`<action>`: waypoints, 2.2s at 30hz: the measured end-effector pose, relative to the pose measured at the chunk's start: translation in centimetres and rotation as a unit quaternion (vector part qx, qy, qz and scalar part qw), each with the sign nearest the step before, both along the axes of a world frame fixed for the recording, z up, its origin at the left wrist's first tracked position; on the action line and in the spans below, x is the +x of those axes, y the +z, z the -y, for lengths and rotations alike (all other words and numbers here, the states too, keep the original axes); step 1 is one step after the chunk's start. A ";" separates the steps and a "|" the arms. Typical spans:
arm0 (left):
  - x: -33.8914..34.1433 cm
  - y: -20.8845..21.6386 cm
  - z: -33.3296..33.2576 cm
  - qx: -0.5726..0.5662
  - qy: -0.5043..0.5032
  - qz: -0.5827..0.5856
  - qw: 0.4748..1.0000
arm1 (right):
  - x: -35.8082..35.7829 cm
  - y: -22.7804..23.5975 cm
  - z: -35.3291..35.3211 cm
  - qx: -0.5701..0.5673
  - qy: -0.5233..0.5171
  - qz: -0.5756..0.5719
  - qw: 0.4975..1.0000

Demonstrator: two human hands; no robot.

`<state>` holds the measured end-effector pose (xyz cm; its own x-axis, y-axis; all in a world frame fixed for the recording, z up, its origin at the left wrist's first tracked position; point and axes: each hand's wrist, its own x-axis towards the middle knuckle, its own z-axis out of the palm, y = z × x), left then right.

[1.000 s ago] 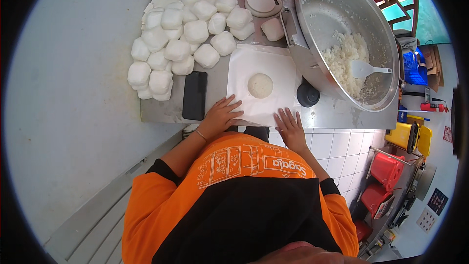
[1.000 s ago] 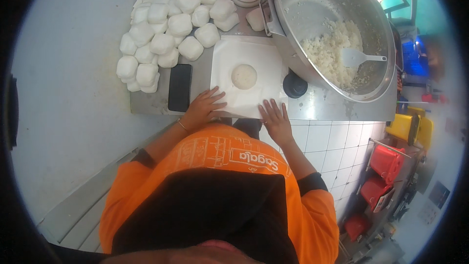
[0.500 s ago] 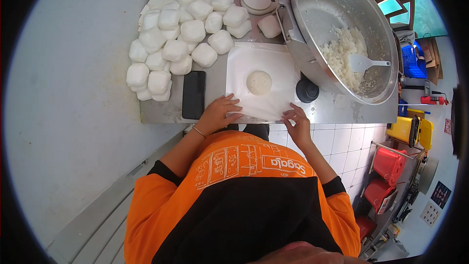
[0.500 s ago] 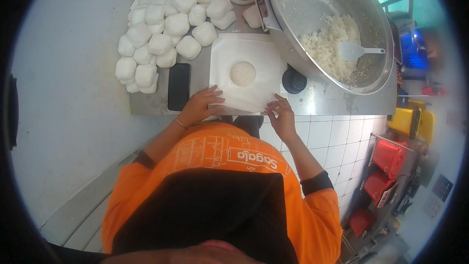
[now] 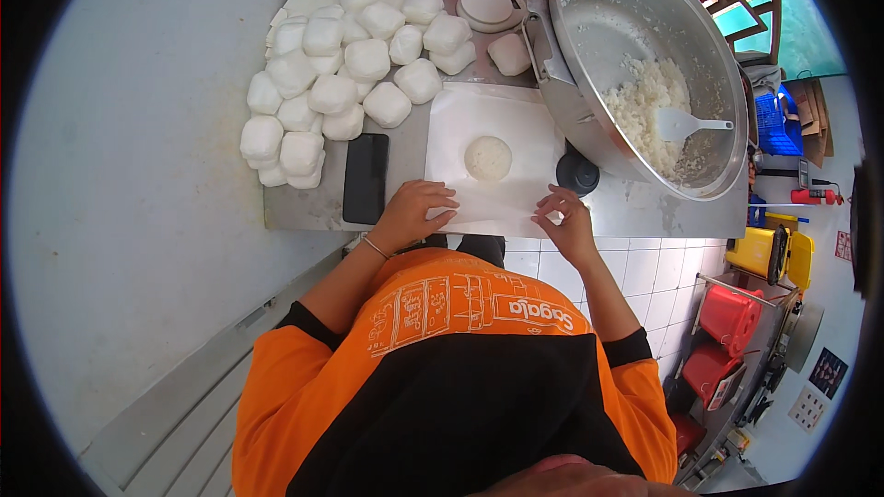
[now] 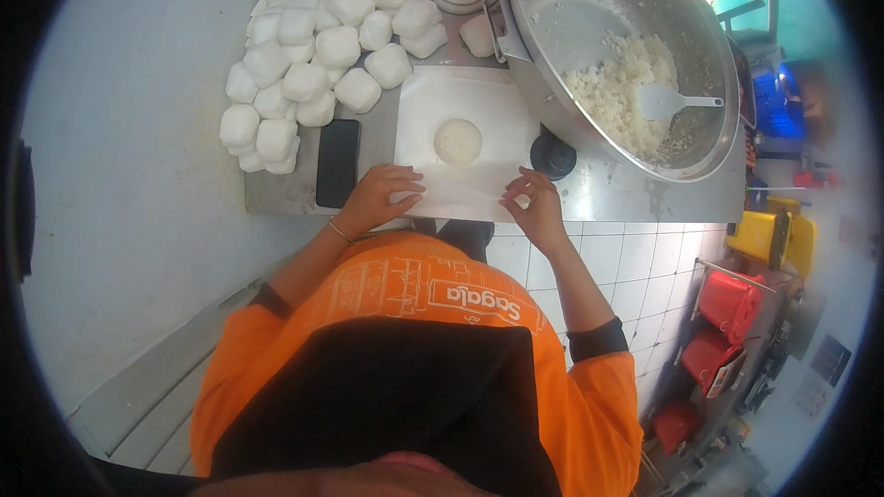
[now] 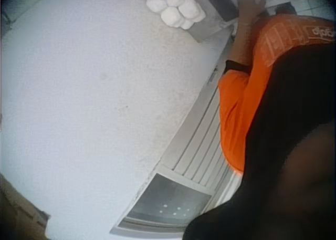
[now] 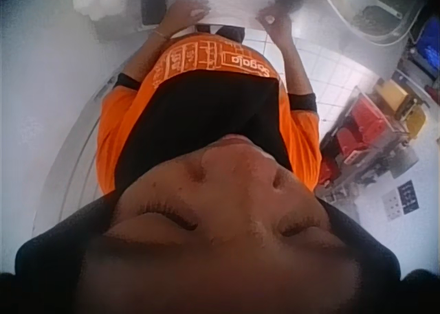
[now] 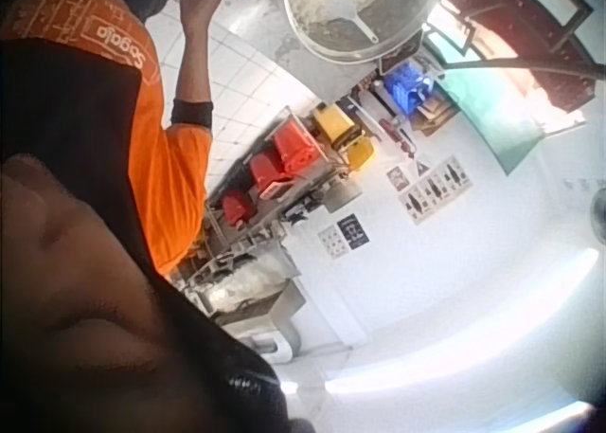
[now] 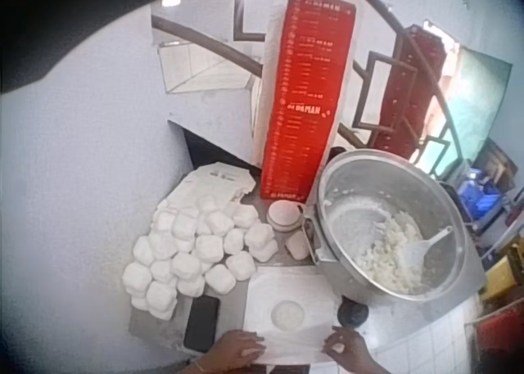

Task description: The person scoops cooked rice from a large pot into a small bowl, turns it onto a piece of paper, and wraps the rice in the paper.

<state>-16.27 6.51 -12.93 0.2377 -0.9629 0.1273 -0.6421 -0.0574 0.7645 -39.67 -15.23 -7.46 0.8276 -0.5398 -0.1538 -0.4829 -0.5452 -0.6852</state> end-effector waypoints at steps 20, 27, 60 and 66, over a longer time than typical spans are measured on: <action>0.7 -2.3 -0.8 0.044 -0.060 0.114 0.991 | -3.2 -3.7 -1.3 -0.125 0.123 0.056 0.983; 0.1 -1.2 -2.6 0.039 0.058 -0.113 0.991 | -1.5 0.1 -2.3 0.097 -0.020 0.100 0.990; 0.4 -3.6 0.3 0.026 0.206 -0.229 0.951 | -0.9 -5.3 2.2 0.235 -0.118 -0.016 0.965; 0.8 -3.2 -0.1 0.074 0.198 -0.257 0.943 | -1.0 -3.2 2.2 0.159 -0.090 0.022 0.983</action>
<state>-15.50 6.62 -16.09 0.5759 -0.7844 -0.2305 -0.0956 -0.3446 0.9339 -40.67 -17.45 -10.70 0.7331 -0.6081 -0.3046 -0.5176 -0.2082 -0.8299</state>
